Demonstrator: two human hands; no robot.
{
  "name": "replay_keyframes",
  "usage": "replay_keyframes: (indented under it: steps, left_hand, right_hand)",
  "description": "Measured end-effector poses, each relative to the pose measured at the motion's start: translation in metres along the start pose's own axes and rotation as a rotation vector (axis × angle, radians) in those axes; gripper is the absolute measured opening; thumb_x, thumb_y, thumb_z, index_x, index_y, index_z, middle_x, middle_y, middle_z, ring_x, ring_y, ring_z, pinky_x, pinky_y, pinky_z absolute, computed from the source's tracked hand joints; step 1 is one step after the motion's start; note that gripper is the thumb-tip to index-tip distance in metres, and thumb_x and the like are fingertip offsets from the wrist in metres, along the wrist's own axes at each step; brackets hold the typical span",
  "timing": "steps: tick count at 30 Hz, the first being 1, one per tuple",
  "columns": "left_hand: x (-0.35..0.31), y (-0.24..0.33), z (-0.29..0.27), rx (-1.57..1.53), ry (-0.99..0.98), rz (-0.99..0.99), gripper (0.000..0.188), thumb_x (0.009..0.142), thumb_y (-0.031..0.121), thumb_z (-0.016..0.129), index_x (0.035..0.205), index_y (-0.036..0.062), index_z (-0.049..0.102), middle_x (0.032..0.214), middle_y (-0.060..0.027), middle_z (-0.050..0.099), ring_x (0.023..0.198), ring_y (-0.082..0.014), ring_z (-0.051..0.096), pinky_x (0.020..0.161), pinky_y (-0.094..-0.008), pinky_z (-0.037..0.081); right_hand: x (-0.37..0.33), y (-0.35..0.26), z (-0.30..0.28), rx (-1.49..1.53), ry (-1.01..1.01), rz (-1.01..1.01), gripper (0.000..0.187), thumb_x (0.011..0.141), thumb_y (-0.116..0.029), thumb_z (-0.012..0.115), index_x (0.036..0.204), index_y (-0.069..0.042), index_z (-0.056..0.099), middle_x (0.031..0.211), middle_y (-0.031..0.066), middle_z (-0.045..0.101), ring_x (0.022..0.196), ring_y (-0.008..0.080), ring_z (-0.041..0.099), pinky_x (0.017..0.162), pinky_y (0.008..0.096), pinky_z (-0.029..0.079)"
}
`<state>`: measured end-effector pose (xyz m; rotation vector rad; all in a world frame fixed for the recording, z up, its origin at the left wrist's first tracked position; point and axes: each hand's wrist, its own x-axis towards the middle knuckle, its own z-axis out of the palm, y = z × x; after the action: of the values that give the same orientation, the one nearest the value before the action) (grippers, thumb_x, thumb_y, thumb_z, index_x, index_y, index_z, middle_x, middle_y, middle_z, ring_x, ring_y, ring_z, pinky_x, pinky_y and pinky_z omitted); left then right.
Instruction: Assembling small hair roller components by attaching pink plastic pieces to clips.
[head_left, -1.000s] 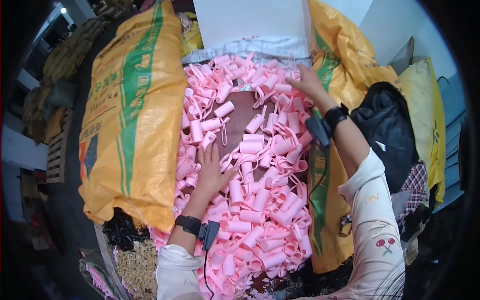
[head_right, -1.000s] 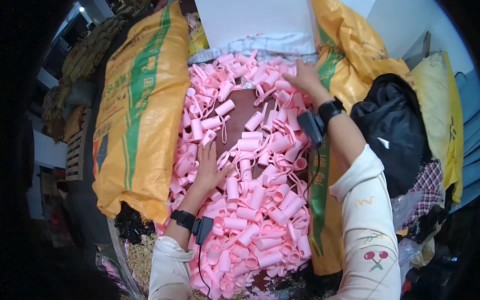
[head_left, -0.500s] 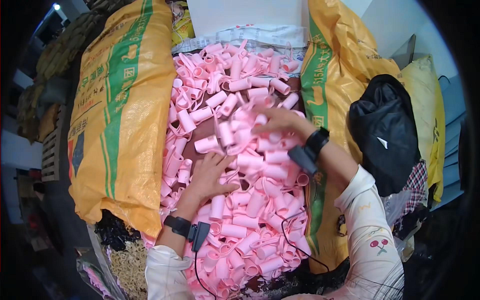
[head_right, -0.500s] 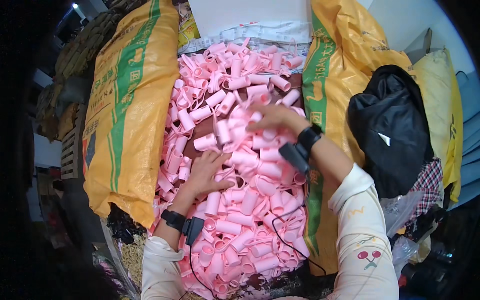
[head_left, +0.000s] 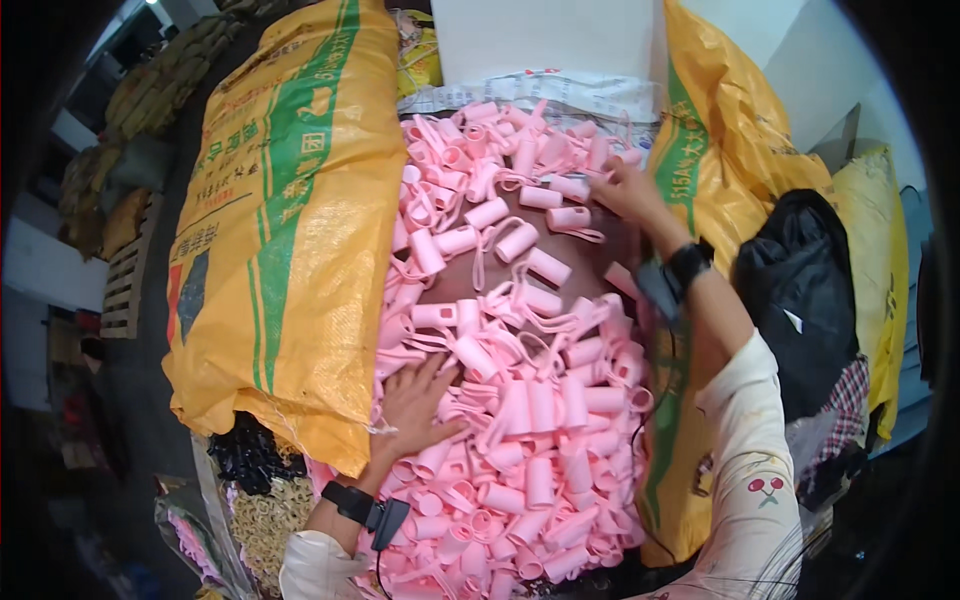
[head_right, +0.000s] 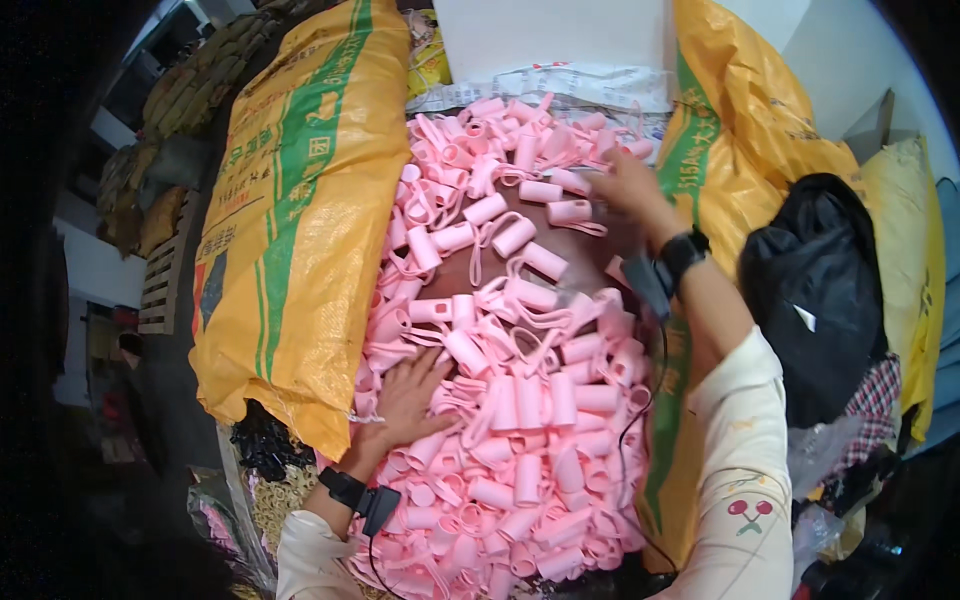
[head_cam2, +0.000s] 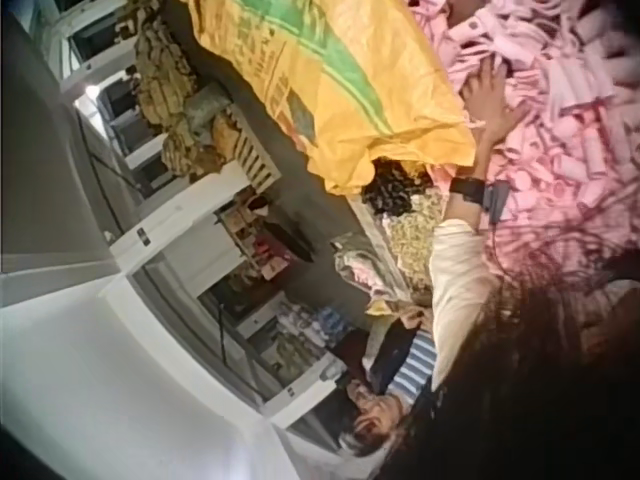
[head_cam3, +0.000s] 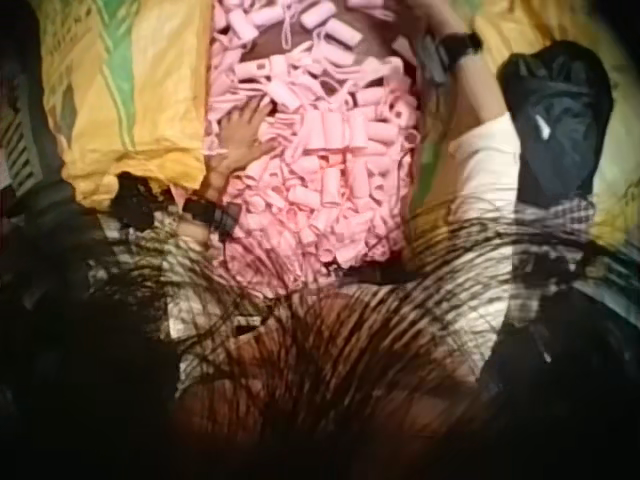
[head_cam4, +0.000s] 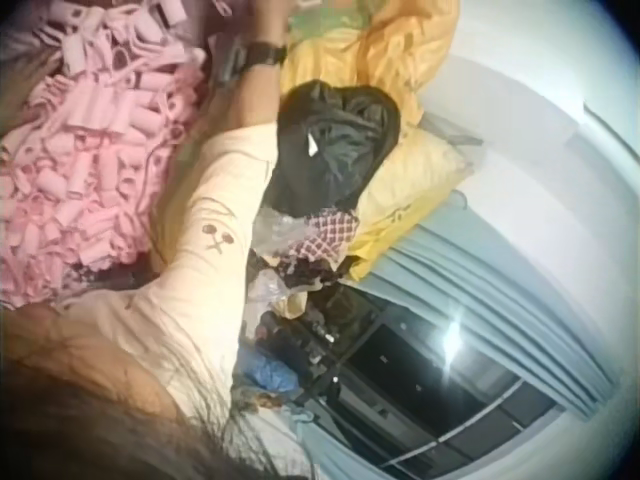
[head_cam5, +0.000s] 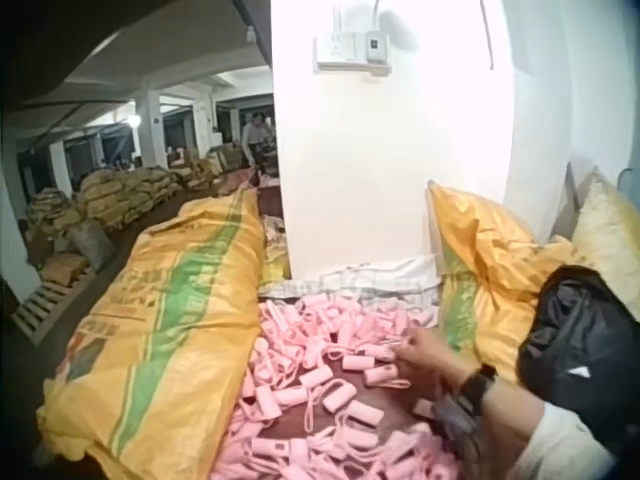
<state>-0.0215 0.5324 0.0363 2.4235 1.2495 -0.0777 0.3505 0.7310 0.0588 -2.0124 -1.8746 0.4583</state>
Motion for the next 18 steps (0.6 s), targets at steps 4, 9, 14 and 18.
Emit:
replay_keyframes:
  steps: [4,9,14,18]
  left_hand:
    - [0.010,0.008,0.000,-0.074,-0.123,-0.031,0.078,0.065,0.051,0.060,0.125,0.0075,0.036,0.131,-0.0164,0.029,0.116,-0.0377,0.031,0.089,-0.0470,0.030]
    - [0.005,-0.003,0.000,-0.025,-0.034,0.058,0.080,0.066,0.053,0.058,0.127,0.0077,0.033,0.134,-0.0157,0.025,0.110,-0.0371,0.035,0.089,-0.0476,0.028]
    - [0.001,-0.008,-0.019,-0.231,0.055,0.087,0.064,0.068,0.039,0.063,0.120,0.0071,0.043,0.123,-0.0169,0.039,0.099,-0.0291,0.046,0.078,-0.0400,0.038]
    - [0.003,-0.043,-0.041,-0.567,0.338,0.000,0.024,0.074,0.017,0.060,0.095,0.0061,0.054,0.089,-0.0088,0.051,0.076,-0.0157,0.052,0.059,-0.0269,0.042]
  right_hand:
    - [0.063,0.043,0.056,-0.026,0.354,-0.029,0.056,0.069,-0.044,0.062,0.105,-0.002,0.053,0.090,0.0169,0.060,0.082,0.0260,0.058,0.071,0.0356,0.045]
    - [0.070,-0.039,0.104,0.305,0.169,-0.137,0.075,0.064,-0.045,0.065,0.121,-0.004,0.040,0.098,0.0212,0.056,0.094,0.0299,0.054,0.082,0.0358,0.042]
    - [0.019,-0.066,0.111,0.070,-0.123,-0.198,0.068,0.059,-0.047,0.068,0.110,-0.006,0.050,0.095,0.0175,0.056,0.094,0.0313,0.054,0.081,0.0397,0.042]
    - [0.002,-0.132,0.065,-0.404,-0.234,-0.318,0.062,0.060,-0.053,0.065,0.103,-0.009,0.054,0.094,0.0134,0.058,0.092,0.0299,0.055,0.077,0.0426,0.042]
